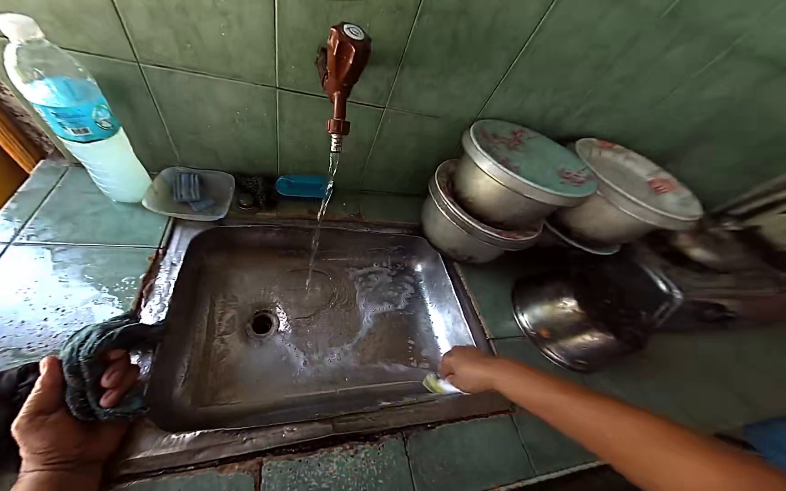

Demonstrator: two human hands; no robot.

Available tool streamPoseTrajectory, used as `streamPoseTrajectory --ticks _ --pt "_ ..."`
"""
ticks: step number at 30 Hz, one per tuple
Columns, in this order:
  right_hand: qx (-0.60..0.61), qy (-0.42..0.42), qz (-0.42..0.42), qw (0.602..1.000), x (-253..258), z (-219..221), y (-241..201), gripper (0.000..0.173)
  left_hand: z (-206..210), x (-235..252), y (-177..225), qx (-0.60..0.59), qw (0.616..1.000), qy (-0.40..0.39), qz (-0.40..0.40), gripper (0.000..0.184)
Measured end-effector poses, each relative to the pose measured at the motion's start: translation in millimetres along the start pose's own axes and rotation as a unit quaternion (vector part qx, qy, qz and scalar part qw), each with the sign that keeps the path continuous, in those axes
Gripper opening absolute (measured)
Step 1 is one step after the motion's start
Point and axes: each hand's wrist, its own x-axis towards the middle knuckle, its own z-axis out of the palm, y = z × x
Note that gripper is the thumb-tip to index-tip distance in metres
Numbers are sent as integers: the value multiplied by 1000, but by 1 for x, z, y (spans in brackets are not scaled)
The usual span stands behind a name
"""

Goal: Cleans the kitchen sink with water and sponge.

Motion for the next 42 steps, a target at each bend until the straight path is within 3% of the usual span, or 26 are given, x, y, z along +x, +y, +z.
streamPoseTrajectory --ticks 4,8,11,14,16,18,20,26,29,31,33,36,38,40,42 --pt "-177 -32 -23 983 -1 -27 10 24 2 -2 0 -33 999 10 -3 45" --pt "-209 -21 -16 978 29 -46 22 25 8 -2 1 -67 997 30 -8 47" --pt "-133 136 4 982 58 -58 37 28 12 -2 3 -77 996 29 -15 44" --pt "-112 348 76 928 102 -78 49 22 10 0 4 -74 997 8 -26 44" --pt "-46 394 163 904 123 -83 35 28 7 2 4 -71 997 -14 -28 46" --pt "68 357 214 907 130 -76 -3 46 2 3 6 -65 997 -35 -27 48" --pt "127 298 196 926 123 -70 -51 55 -1 3 4 -71 996 -42 -16 48" --pt "192 299 95 930 162 -115 -190 54 -1 4 1 -70 997 -31 -4 46" --pt "145 294 -9 945 165 -100 -238 48 -2 1 1 -55 998 -26 -14 47" --pt "103 269 -54 956 147 -72 -234 48 -2 0 1 -60 997 -37 -18 48" --pt "94 244 -33 965 123 -46 -198 50 -3 -2 1 -59 997 -41 -14 47" --pt "80 179 107 975 87 -31 -118 55 -2 -3 -2 -58 998 -34 -4 47" --pt "66 131 187 971 74 -37 -87 53 -1 -3 -2 -57 998 -27 7 48" --pt "70 112 182 974 75 -48 -103 51 0 -2 -4 -63 998 -24 16 49" --pt "82 123 119 982 88 -58 -155 45 1 -2 -3 -63 998 -25 13 48"
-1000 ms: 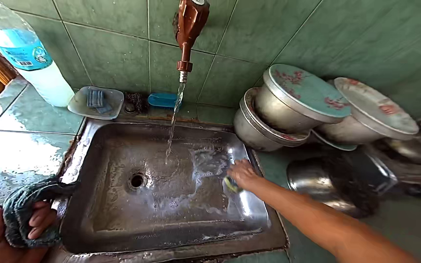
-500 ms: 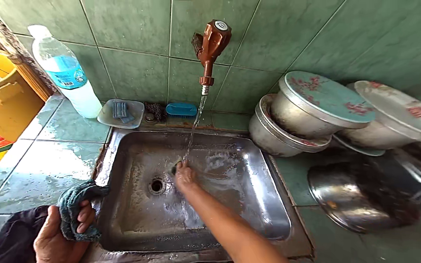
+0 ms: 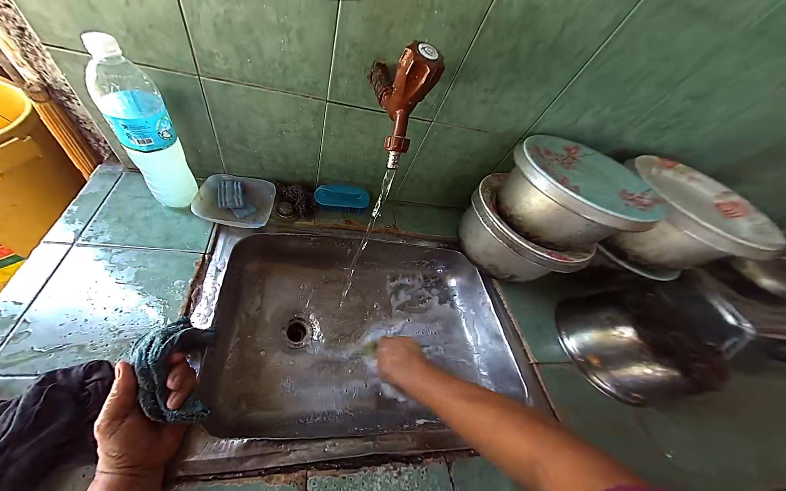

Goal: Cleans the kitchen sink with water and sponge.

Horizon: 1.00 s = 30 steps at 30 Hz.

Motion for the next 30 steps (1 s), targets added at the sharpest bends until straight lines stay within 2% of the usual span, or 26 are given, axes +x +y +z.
streamPoseTrajectory --ticks 3,5,7,11,14,16,20,25,27,30 --pt "-2 -10 -61 998 7 -5 -75 35 -1 -4 4 11 1000 0 -25 48" --pt "-27 -20 -66 997 8 -8 -81 34 -3 -5 7 18 999 4 -35 49" --pt "-40 -19 -46 998 6 -2 -54 39 -3 -6 7 10 999 1 -34 48" --pt "-80 -42 56 994 -1 7 35 51 1 -9 5 5 1000 13 -26 48" --pt "-105 -52 107 987 2 -3 69 48 4 -11 6 -9 999 15 -31 50" --pt "-66 -37 99 992 -1 -30 64 45 7 -10 5 -17 999 22 -41 53" --pt "74 57 39 995 12 -104 13 40 11 -9 4 -25 997 47 -58 55" --pt "187 204 -63 959 51 -197 -40 41 6 -4 1 -33 996 48 -62 52" --pt "196 222 -68 953 59 -222 -46 38 2 -3 -2 -39 996 43 -61 52" --pt "215 207 -54 953 41 -241 -43 36 6 -1 -2 -33 995 62 -67 50"
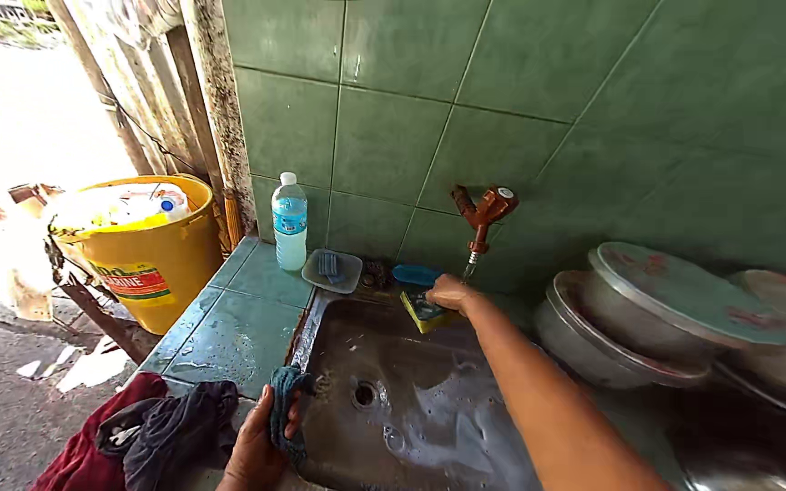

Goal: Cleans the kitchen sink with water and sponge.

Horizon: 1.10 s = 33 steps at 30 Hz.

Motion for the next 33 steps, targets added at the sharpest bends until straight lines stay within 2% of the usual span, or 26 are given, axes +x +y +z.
streamPoseTrajectory --ticks 2,4,5,7,9,12,14,18,21,23,25,28,33 --pt "67 13 13 998 -9 4 12 33 1 1 0 -1 1000 4 -1 50" --pt "122 -40 46 991 -17 20 34 30 0 2 0 8 1000 9 4 51" --pt "121 -71 71 988 -18 36 47 32 -1 2 -1 12 1000 14 8 52" --pt "15 -93 92 991 -28 67 65 52 -1 1 -3 20 1000 17 12 52" --pt "-96 -73 10 993 -40 98 74 73 0 1 -3 22 999 20 12 51" --pt "-120 -95 -162 975 -41 143 85 86 0 0 -3 23 1000 15 13 51" --pt "-126 -119 -189 966 -35 166 86 82 0 0 -2 22 1000 8 11 52" --pt "-122 -100 -117 981 -19 180 75 80 6 2 -3 13 1000 3 2 50" --pt "-120 -80 -96 985 -12 179 65 79 9 1 -1 4 1000 11 -10 49" --pt "-78 -64 -102 990 -10 176 65 79 8 1 1 1 1000 13 -16 49" --pt "13 -40 -96 994 -12 167 66 78 7 1 2 5 1000 16 -17 48" --pt "151 0 -62 986 -24 153 70 62 8 1 2 6 999 27 -16 50" --pt "259 74 -11 963 -40 135 68 27 9 2 3 17 999 25 -15 51"
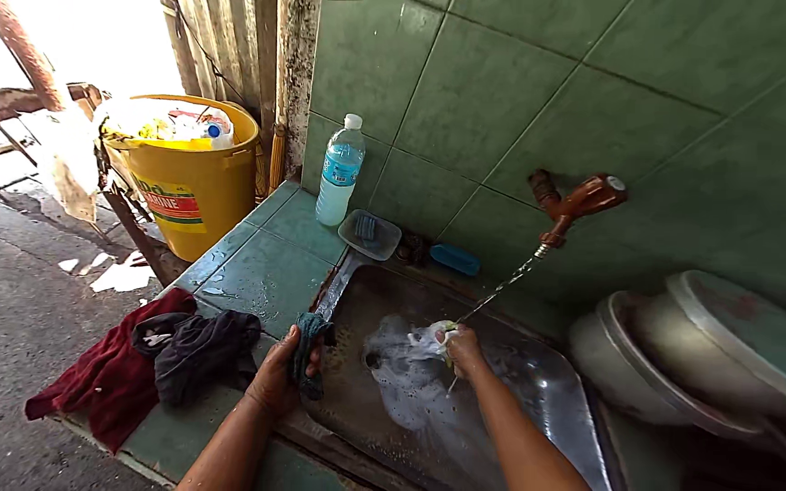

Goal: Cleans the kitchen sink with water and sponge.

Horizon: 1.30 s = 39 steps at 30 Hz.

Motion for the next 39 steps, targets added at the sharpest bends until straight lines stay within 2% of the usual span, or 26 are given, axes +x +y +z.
streamPoseTrajectory --ticks 3,7,10,13,15,17,20,23,25,27,30,32,34,36,37,39 --pt "36 29 7 999 -3 -7 -1 19 0 -1 1 -1 1000 -1 -1 50" --pt "38 39 33 998 -6 -13 -8 25 0 -1 1 -5 1000 -5 0 50" --pt "74 44 95 992 -6 -15 -20 33 -1 -1 0 -8 1000 -4 1 50" --pt "133 9 170 976 -3 -12 -38 37 -2 -1 -2 -19 1000 -3 3 51" --pt "214 -29 174 961 4 -6 -69 48 -2 0 -2 -23 1000 1 8 52" --pt "260 -48 126 956 10 0 -114 54 -3 1 -2 -24 1000 7 11 53" --pt "255 -34 65 964 27 8 -183 63 -3 4 -4 -25 999 10 18 54" --pt "236 -27 29 971 39 6 -222 69 -5 5 -5 -28 999 9 23 54" --pt "196 -24 -8 980 35 -1 -226 66 -4 6 -5 -27 999 14 19 56" --pt "161 -61 -20 985 30 -16 -211 54 -5 6 -6 -22 999 21 11 58" --pt "123 -125 31 984 36 -48 -169 36 2 7 -5 21 999 29 -17 61" --pt "125 -138 67 980 42 -70 -142 32 18 16 -4 123 991 18 -54 57" --pt "152 -136 66 977 44 -86 -121 29 41 36 -9 278 954 -53 -99 53" --pt "164 -164 43 972 38 -99 -111 26 72 64 -24 421 885 -132 -153 53" --pt "157 -195 28 968 31 -105 -110 26 91 81 -35 489 839 -163 -175 55" --pt "127 -278 -18 952 13 -118 -114 25 134 112 -56 633 717 -211 -200 60"
